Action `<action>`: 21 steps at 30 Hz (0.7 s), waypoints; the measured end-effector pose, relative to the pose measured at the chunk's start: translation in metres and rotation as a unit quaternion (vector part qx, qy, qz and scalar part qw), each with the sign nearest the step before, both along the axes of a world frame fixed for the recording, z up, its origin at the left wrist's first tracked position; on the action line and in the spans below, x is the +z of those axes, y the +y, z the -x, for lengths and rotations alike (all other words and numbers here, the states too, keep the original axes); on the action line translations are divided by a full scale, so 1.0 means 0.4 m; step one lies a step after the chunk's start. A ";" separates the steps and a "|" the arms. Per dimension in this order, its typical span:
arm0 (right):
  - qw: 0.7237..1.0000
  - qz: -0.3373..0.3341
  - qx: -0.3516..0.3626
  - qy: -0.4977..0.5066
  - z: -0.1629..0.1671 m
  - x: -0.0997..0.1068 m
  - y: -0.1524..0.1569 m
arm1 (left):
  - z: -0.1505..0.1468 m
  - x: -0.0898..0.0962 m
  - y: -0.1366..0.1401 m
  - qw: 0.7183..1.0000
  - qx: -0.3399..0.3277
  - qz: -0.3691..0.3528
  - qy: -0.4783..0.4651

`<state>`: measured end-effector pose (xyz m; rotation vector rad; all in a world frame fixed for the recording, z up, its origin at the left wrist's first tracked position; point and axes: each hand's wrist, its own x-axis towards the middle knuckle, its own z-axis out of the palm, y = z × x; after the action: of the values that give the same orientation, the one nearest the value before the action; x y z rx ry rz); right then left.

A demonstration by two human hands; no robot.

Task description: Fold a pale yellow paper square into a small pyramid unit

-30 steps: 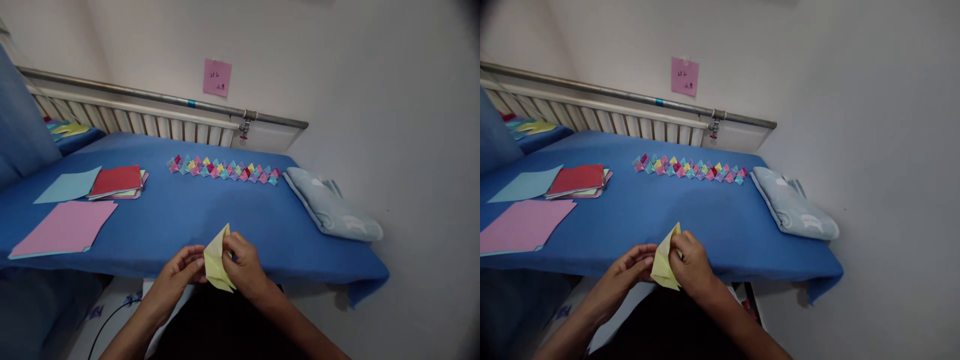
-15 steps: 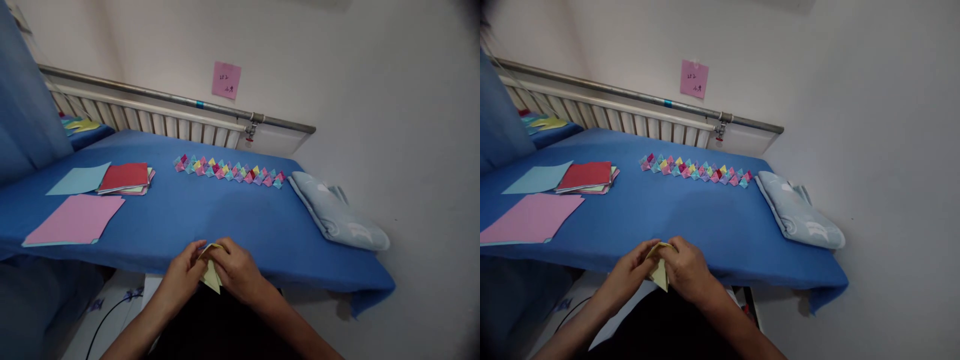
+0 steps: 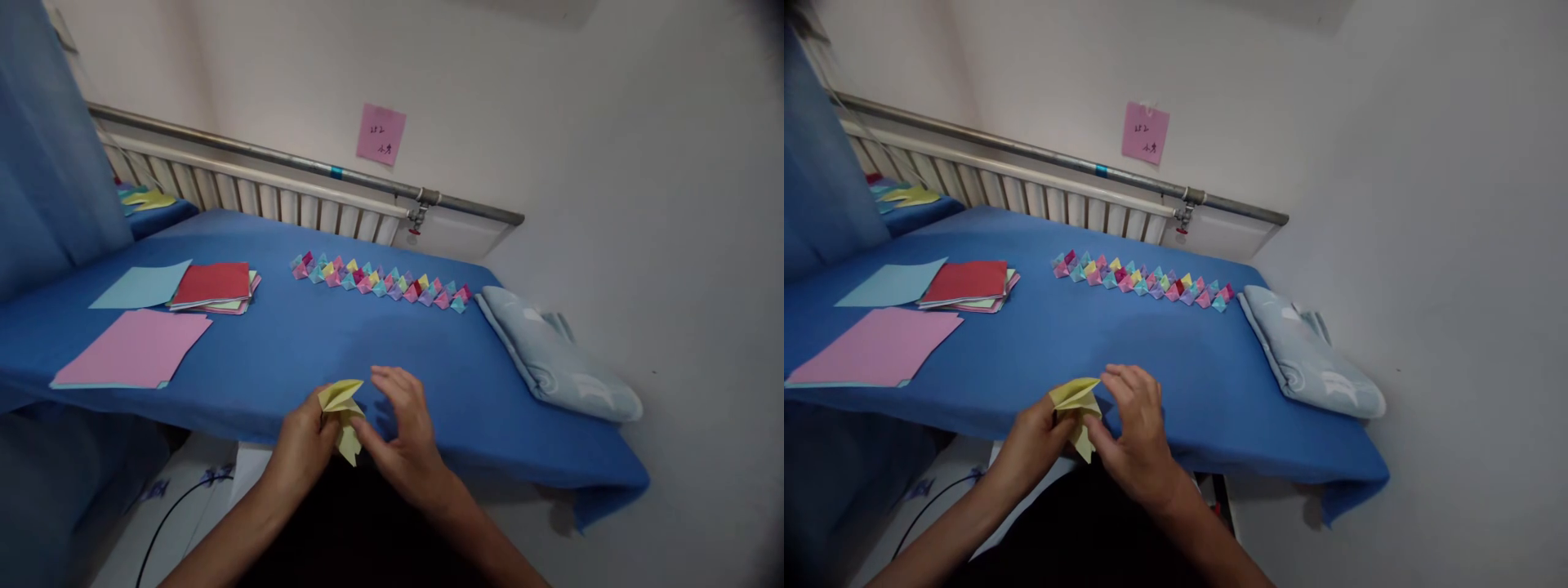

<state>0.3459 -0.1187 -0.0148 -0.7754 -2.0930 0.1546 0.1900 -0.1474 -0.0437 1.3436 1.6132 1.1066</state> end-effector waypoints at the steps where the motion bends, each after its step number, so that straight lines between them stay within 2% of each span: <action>1: 1.000 0.010 0.000 -0.020 0.006 0.004 0.006 | 0.000 0.001 0.000 1.000 -0.007 -0.024 0.012; 3: 0.997 0.030 0.008 -0.067 0.016 0.009 0.019 | 0.001 0.003 0.000 0.998 -0.008 -0.047 0.035; 6: 0.993 0.054 0.020 -0.104 0.019 0.009 0.029 | 0.002 0.005 0.001 0.999 -0.005 -0.014 0.029; 11: 0.991 0.082 0.026 -0.102 0.001 -0.015 0.031 | 0.003 0.001 -0.001 0.988 -0.003 0.094 -0.125; 17: 0.991 0.071 0.086 -0.069 -0.014 -0.057 0.035 | 0.007 0.000 -0.003 0.974 0.015 0.045 -0.223; 21: 0.993 0.065 0.086 -0.053 -0.021 -0.081 0.035 | 0.011 0.011 -0.003 0.956 0.018 0.060 -0.288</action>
<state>0.3545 -0.1048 -0.0474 -0.6930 -2.2682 0.3544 0.1858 -0.1487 -0.0395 0.8078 1.2466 1.2553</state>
